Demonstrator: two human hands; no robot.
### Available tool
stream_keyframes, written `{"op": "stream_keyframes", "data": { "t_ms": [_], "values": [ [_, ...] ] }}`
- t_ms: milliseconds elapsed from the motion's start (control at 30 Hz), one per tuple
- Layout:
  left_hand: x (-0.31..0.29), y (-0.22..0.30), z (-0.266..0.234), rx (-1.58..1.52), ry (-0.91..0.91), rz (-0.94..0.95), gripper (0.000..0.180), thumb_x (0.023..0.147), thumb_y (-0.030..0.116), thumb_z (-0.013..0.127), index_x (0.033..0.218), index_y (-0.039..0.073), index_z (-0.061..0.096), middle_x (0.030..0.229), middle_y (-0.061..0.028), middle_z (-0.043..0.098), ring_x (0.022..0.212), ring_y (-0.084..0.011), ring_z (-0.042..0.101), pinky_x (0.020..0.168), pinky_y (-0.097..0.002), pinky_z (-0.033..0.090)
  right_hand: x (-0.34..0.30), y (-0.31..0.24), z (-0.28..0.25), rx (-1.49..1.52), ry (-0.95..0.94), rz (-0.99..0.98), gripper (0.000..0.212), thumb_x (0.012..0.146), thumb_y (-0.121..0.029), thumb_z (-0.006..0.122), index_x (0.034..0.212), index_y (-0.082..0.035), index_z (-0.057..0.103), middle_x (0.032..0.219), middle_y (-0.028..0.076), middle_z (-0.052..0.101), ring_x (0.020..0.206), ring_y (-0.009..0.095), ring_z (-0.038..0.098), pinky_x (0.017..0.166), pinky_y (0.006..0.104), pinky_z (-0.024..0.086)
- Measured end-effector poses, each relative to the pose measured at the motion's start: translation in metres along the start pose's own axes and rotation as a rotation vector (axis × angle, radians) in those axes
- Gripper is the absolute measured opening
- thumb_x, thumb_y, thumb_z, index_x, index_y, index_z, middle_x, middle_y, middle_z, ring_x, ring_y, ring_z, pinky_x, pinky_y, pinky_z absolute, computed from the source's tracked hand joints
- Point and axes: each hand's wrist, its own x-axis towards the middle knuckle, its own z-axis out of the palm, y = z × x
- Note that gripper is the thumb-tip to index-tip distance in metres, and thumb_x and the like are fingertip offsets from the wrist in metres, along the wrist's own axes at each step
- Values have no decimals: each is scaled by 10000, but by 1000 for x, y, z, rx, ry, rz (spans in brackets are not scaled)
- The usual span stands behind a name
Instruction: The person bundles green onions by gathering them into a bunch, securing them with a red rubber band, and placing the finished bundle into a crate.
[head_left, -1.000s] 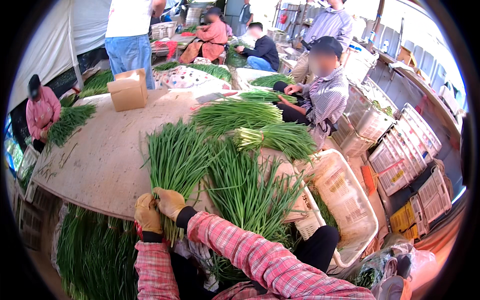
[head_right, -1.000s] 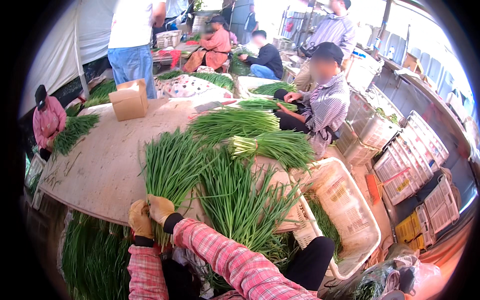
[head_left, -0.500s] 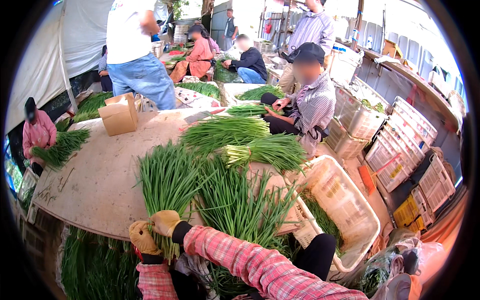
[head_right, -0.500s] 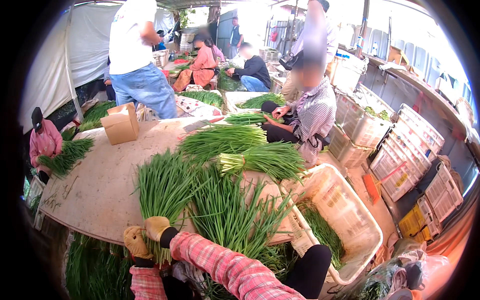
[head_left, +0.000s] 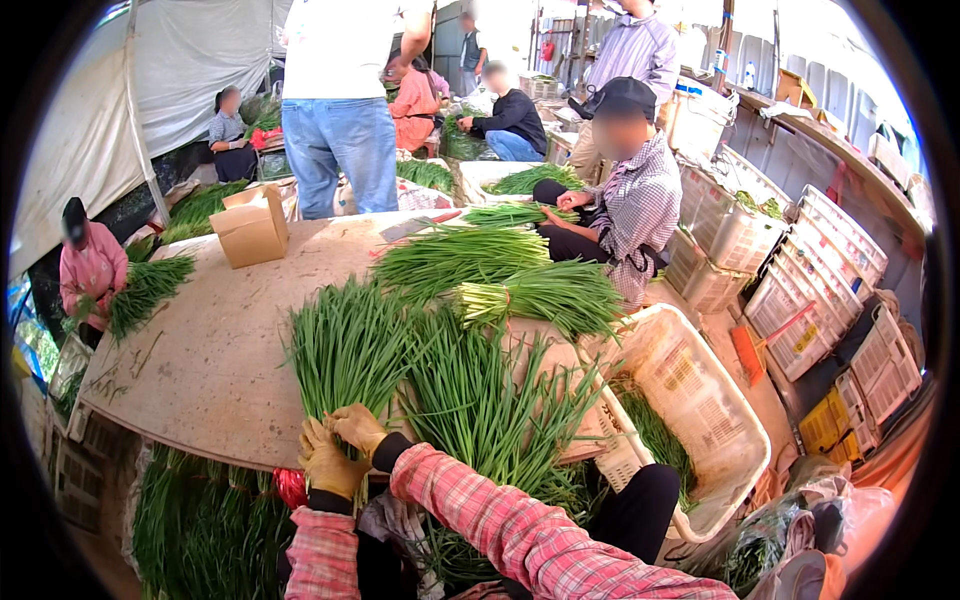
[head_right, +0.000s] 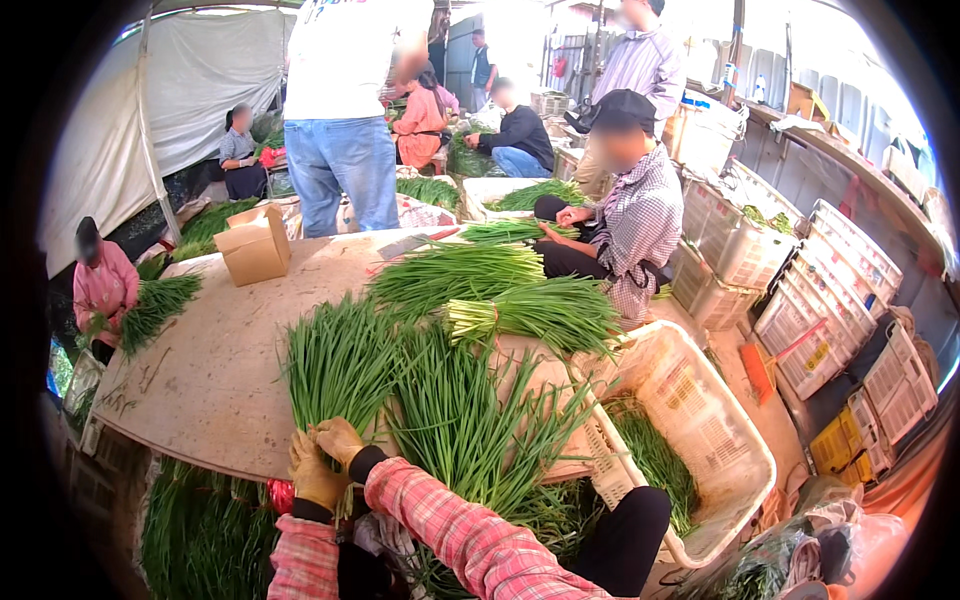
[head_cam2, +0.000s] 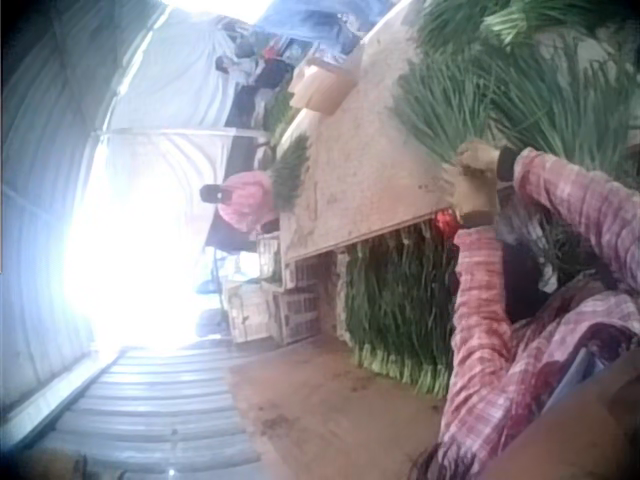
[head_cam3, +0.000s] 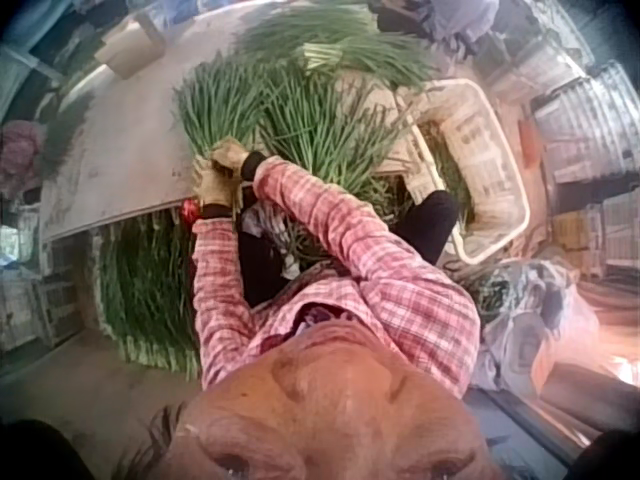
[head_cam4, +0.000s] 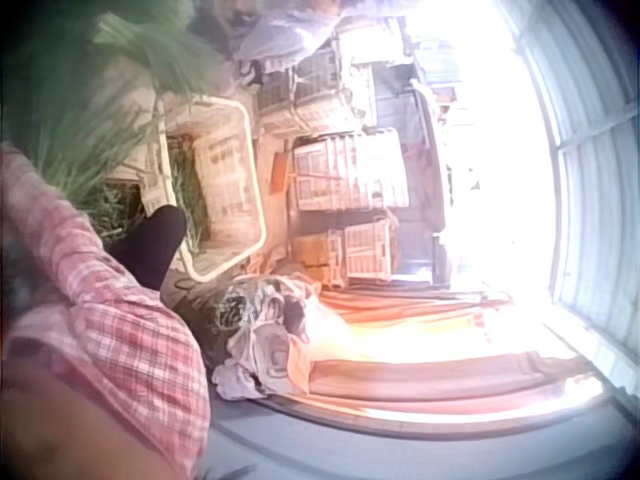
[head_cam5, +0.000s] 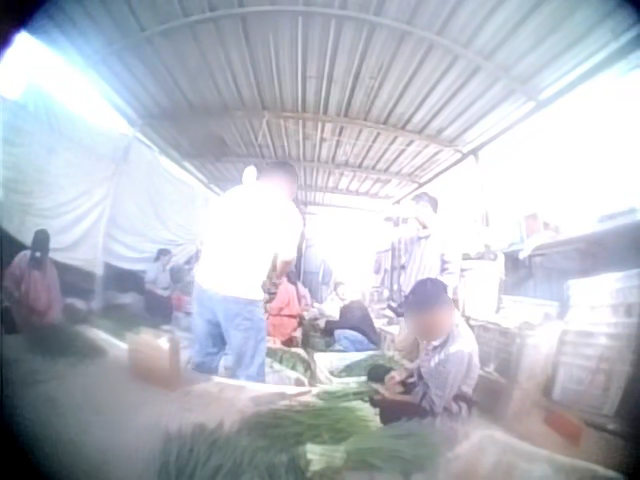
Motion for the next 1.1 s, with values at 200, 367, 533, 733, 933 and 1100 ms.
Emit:
{"op": "stream_keyframes", "data": {
  "t_ms": [200, 367, 533, 733, 933, 1100],
  "values": [
    [6, -6, 14, -61, -47, 9, 1210, 584, 355, 831, 1440, -28, 65, 1439, -259, 255, 1272, -451, 347, 999, -457, 393, -38, 92, -34, 682, -28, 83, 228, 852, -177, 617, 755, 25, 658, 623, 35, 596, 570, 119, 533, 547, 268, 418],
    [15, -20, 3, -144, -101, 89, 1214, 570, 346, 849, 1384, -133, 87, 1379, -330, 288, 1223, -424, 408, 1031, -419, 356, -47, 66, -30, 535, 242, 115, 199, 867, -143, 624, 770, 21, 682, 687, 19, 606, 597, 102, 492, 544, 262, 387],
    [68, -72, 13, -582, -382, 257, 1104, 585, 320, 888, 1298, -173, 205, 1212, -229, 484, 1090, -249, 503, 941, -352, 420, -34, 78, -24, 166, 225, 242, 237, 861, -172, 630, 764, 36, 694, 790, 73, 668, 749, 171, 573, 725, 305, 441],
    [66, -53, 33, -722, -222, 220, 822, 650, 139, 847, 1187, -147, 295, 989, -143, 589, 827, -185, 588, 704, -294, 519, -15, 64, -16, 340, 93, 180, 311, 890, -200, 609, 1084, 42, 602, 1044, 87, 644, 872, 175, 573, 793, 295, 441],
    [18, -18, -9, -1287, -324, 232, 717, 684, -108, 715, 1296, 33, 369, 1069, -95, 578, 874, -176, 596, 747, -300, 524, -35, 40, -20, 587, -74, 21, 298, 929, -182, 581, 1134, 35, 579, 1033, 35, 628, 898, 122, 552, 790, 263, 446],
    [-4, 15, -56, -1391, -83, 394, 852, 690, -133, 681, 1413, 49, 269, 1211, -101, 530, 1034, -195, 556, 882, -316, 485, -69, -55, -43, 236, -51, -229, 216, 908, -145, 604, 1012, 43, 617, 893, 35, 643, 821, 103, 545, 749, 274, 455]
  ]
}}
